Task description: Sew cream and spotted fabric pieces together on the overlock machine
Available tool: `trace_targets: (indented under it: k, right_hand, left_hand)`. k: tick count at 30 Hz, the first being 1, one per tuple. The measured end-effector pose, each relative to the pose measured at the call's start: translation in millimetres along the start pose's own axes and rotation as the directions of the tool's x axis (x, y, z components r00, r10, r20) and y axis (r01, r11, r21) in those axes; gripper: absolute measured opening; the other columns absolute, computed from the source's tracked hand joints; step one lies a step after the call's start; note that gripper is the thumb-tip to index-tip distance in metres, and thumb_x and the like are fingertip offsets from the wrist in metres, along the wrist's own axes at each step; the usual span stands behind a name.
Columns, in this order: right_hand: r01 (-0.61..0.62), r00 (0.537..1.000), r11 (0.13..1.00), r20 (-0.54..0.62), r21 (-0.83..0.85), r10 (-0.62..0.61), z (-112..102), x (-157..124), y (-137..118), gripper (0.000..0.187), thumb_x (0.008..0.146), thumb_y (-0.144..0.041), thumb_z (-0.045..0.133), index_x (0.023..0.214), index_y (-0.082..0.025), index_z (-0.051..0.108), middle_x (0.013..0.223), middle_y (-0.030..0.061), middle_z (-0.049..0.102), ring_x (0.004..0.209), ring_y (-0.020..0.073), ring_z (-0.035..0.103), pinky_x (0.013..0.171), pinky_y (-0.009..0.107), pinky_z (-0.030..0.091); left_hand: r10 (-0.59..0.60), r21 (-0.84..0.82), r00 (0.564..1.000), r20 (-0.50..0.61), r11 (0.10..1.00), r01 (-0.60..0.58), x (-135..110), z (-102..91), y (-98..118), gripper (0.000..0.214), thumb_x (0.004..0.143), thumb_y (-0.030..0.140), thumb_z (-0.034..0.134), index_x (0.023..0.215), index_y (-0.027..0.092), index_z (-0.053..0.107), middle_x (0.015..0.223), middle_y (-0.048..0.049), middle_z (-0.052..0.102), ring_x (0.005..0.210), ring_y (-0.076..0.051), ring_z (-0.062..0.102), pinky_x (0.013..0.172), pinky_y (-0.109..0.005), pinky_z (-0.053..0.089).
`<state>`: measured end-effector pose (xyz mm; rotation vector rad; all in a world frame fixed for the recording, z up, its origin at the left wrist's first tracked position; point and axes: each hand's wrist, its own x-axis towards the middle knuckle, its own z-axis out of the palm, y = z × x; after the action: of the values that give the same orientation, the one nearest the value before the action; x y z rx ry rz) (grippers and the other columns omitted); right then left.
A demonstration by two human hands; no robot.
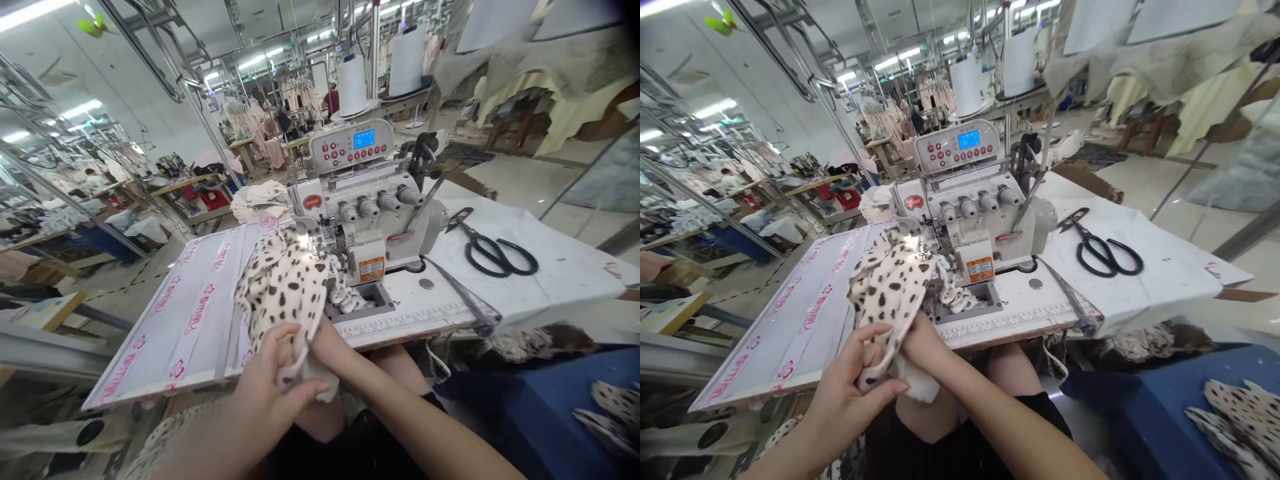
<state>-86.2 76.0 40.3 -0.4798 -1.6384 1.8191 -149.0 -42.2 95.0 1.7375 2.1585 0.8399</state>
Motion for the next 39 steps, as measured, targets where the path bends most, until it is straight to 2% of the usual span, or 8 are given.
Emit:
trace_targets:
  k: [2, 4, 10, 13, 22, 28, 36, 39]
  right_hand:
    - [-0.032, 0.999, 0.999, -0.044, 0.019, 0.033, -8.2, -13.8, 8.8, 0.024, 0.080, -0.028, 0.050, 0.096, -0.014, 0.061, 0.093, 0.0077, 0.067, 0.087, 0.0236, 0.061, 0.078, 0.038, 0.049]
    - [-0.030, 0.994, 0.999, -0.107, 0.013, 0.031, -19.6, -29.7, 16.3, 0.028, 0.081, -0.029, 0.051, 0.103, -0.014, 0.057, 0.101, 0.0096, 0.065, 0.093, 0.0242, 0.059, 0.083, 0.039, 0.047]
    - [0.049, 0.996, 0.998, -0.075, -0.041, -0.052, -39.9, -49.2, 13.2, 0.031, 0.086, -0.030, 0.046, 0.114, -0.019, 0.052, 0.112, 0.0081, 0.060, 0.104, 0.0220, 0.053, 0.095, 0.039, 0.038]
    - [0.076, 0.997, 0.997, -0.030, -0.022, -0.077, -41.8, -49.0, 9.3, 0.029, 0.086, -0.029, 0.046, 0.113, -0.020, 0.054, 0.110, 0.0071, 0.061, 0.103, 0.0219, 0.054, 0.093, 0.038, 0.040]
    - [0.058, 0.998, 0.998, -0.036, 0.018, -0.058, -41.5, -43.2, 15.4, 0.029, 0.082, -0.021, 0.048, 0.109, -0.021, 0.058, 0.102, 0.0056, 0.064, 0.098, 0.0212, 0.056, 0.089, 0.036, 0.043]
    - [0.098, 0.994, 0.994, -0.053, -0.056, -0.101, -50.7, -28.4, 12.5, 0.035, 0.081, -0.014, 0.041, 0.112, -0.022, 0.055, 0.105, 0.0046, 0.063, 0.099, 0.0196, 0.055, 0.089, 0.035, 0.043]
    - [0.152, 0.985, 0.976, -0.052, -0.153, -0.162, -57.9, -6.6, 5.3, 0.031, 0.079, -0.012, 0.040, 0.102, -0.019, 0.059, 0.099, 0.0047, 0.064, 0.096, 0.0200, 0.056, 0.088, 0.035, 0.042]
    - [0.125, 0.989, 0.982, -0.065, -0.143, -0.135, -56.6, -10.2, 4.4, 0.027, 0.082, -0.017, 0.041, 0.103, -0.018, 0.058, 0.100, 0.0051, 0.064, 0.097, 0.0202, 0.055, 0.090, 0.035, 0.041]
  left_hand:
    - [0.059, 0.074, 0.998, -0.006, 0.996, -0.058, 2.7, 4.2, -8.5, 0.034, 0.080, 0.028, 0.056, 0.112, 0.023, 0.045, 0.072, 0.0026, 0.057, 0.062, -0.011, 0.056, 0.055, -0.019, 0.046]
    - [0.217, 0.186, 0.976, -0.034, 0.960, -0.207, 6.2, 5.9, -13.1, 0.018, 0.084, 0.020, 0.047, 0.101, 0.021, 0.054, 0.078, -0.0011, 0.058, 0.070, -0.012, 0.057, 0.062, -0.022, 0.047]
    - [0.605, 0.425, 0.783, -0.145, 0.753, -0.503, 20.8, 12.3, 8.1, 0.020, 0.083, 0.009, 0.040, 0.094, 0.013, 0.057, 0.076, -0.0071, 0.057, 0.069, -0.016, 0.054, 0.059, -0.026, 0.047]
    - [0.662, 0.441, 0.746, -0.066, 0.690, -0.573, 25.2, 16.1, 17.3, 0.021, 0.084, 0.009, 0.037, 0.095, 0.011, 0.054, 0.067, -0.0055, 0.056, 0.059, -0.015, 0.052, 0.050, -0.025, 0.046]
    - [0.649, 0.561, 0.743, 0.164, 0.558, -0.611, 28.7, 26.9, 18.9, 0.030, 0.077, 0.006, 0.032, 0.100, 0.006, 0.051, 0.066, -0.0058, 0.057, 0.053, -0.018, 0.054, 0.045, -0.031, 0.046]
    - [0.623, 0.674, 0.759, 0.190, 0.480, -0.562, 43.7, 26.6, 21.3, 0.031, 0.071, 0.000, 0.036, 0.097, 0.003, 0.052, 0.067, -0.0060, 0.057, 0.055, -0.017, 0.054, 0.048, -0.028, 0.046]
    - [0.567, 0.690, 0.793, 0.222, 0.483, -0.538, 63.4, 26.9, 20.2, 0.030, 0.068, -0.002, 0.040, 0.095, 0.003, 0.054, 0.067, -0.0051, 0.056, 0.055, -0.018, 0.054, 0.049, -0.029, 0.047]
    - [0.538, 0.734, 0.825, 0.172, 0.488, -0.471, 64.7, 29.9, 17.1, 0.033, 0.070, 0.000, 0.041, 0.101, 0.003, 0.053, 0.068, -0.0059, 0.057, 0.056, -0.018, 0.055, 0.048, -0.029, 0.047]
